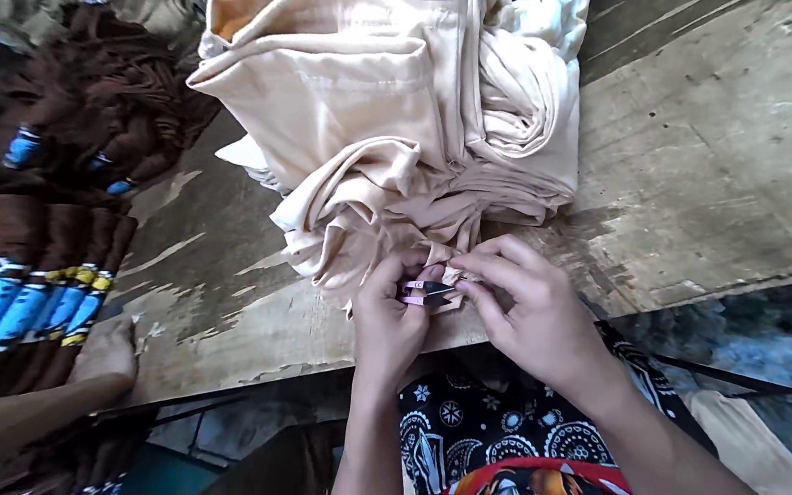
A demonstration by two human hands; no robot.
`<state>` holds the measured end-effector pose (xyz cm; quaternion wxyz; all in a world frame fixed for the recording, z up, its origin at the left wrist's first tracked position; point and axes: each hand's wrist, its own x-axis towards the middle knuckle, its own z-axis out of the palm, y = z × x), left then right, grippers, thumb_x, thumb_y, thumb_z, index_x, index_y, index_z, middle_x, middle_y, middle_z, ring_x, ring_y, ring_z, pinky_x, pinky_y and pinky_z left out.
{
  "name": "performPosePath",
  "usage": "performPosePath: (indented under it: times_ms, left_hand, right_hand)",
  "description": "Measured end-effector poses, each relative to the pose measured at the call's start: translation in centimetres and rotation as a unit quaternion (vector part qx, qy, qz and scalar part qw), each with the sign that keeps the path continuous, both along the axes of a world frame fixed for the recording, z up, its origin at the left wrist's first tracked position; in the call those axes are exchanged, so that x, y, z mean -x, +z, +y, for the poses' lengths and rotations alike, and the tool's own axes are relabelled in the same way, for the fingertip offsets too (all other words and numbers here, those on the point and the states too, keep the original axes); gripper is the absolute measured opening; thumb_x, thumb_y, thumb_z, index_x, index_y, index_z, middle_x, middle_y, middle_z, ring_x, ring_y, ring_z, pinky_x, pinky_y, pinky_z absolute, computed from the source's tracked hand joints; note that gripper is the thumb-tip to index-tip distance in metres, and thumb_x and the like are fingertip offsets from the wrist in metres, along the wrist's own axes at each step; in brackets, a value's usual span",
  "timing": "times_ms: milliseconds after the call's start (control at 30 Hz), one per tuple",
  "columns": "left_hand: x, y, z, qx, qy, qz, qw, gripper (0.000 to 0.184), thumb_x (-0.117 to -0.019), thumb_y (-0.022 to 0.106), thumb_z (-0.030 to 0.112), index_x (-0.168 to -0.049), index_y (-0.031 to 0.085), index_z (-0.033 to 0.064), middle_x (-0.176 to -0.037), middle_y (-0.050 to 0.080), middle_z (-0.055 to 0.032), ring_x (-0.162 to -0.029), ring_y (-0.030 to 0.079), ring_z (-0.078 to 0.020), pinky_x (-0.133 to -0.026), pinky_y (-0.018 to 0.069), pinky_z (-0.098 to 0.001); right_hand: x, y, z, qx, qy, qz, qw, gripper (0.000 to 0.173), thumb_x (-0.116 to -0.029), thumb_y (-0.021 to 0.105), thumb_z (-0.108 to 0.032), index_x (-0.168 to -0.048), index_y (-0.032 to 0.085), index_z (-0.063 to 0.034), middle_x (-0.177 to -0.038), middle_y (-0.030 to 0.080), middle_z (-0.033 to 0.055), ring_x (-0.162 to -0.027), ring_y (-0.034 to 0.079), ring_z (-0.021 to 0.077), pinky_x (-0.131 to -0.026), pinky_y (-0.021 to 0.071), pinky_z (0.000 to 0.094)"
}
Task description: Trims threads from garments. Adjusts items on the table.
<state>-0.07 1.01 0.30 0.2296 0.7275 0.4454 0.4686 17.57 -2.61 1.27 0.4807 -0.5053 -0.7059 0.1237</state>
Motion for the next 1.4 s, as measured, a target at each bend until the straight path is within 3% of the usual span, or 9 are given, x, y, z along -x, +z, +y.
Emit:
performPosePath:
  times_ms: [367, 667, 900, 1133, 1400]
  left_hand:
    - [0.0, 0.01, -0.15, 0.0, -0.003, 0.002, 1.0, 0.009, -0.097, 0.069, 0.014, -0.106, 0.069, 0.012, -0.081, 0.069, 0.0065, -0.063, 0.061, -0.0005, -0.054, 0.0504, -0.0167]
    - [0.02, -0.26, -0.2, -0.013, 0.0, 0.002, 1.0, 0.011, -0.0972, 0.069, 0.016, -0.107, 0.071, 0.012, -0.085, 0.071, 0.006, -0.071, 0.065, -0.0011, -0.064, 0.0566, -0.0211]
    - [-0.21, -0.18, -0.16, -0.01, 0.0, -0.004, 1.0, 0.01, -0.0964, 0.069, 0.015, -0.105, 0.072, 0.0113, -0.085, 0.071, 0.0057, -0.071, 0.065, -0.0008, -0.064, 0.056, -0.0202]
    - [0.14, -0.73, 0.25, -0.012, 0.003, 0.0, 1.0, 0.011, -0.0966, 0.069, 0.019, -0.106, 0.073, 0.0139, -0.088, 0.072, 0.0077, -0.072, 0.065, 0.0002, -0.064, 0.0564, -0.02]
    - [-0.2, -0.03, 0.06, -0.011, 0.003, -0.011, 1.0, 0.009, -0.0925, 0.07, 0.008, -0.101, 0.071, 0.0086, -0.081, 0.07, 0.0018, -0.067, 0.065, -0.0052, -0.062, 0.0572, -0.0261]
  right_hand:
    - [0.07, 0.23, -0.19, -0.008, -0.013, -0.025, 1.0, 0.019, -0.0939, 0.069, -0.012, -0.111, 0.078, -0.01, -0.107, 0.069, 0.0056, -0.092, 0.068, 0.0103, -0.077, 0.0585, 0.0221]
    - [0.45, 0.13, -0.29, -0.037, -0.045, -0.068, 0.996, 0.019, -0.0952, 0.068, -0.015, -0.11, 0.078, -0.0094, -0.106, 0.071, 0.0066, -0.091, 0.068, 0.0102, -0.075, 0.0578, 0.0229]
    - [-0.1, 0.16, -0.14, -0.047, -0.032, -0.079, 0.995, 0.019, -0.095, 0.067, -0.016, -0.109, 0.078, -0.009, -0.106, 0.07, 0.0062, -0.094, 0.068, 0.0085, -0.08, 0.0569, 0.0193]
    - [0.31, -0.37, 0.05, -0.042, -0.041, -0.059, 0.997, 0.019, -0.0938, 0.068, -0.016, -0.109, 0.079, -0.0121, -0.106, 0.07, 0.0029, -0.091, 0.068, 0.0067, -0.076, 0.0587, 0.0206]
    - [0.64, 0.03, 0.1, -0.056, -0.037, -0.074, 0.995, 0.022, -0.0953, 0.063, -0.014, -0.109, 0.077, -0.0052, -0.107, 0.071, 0.0136, -0.09, 0.07, 0.0176, -0.076, 0.0587, 0.0299]
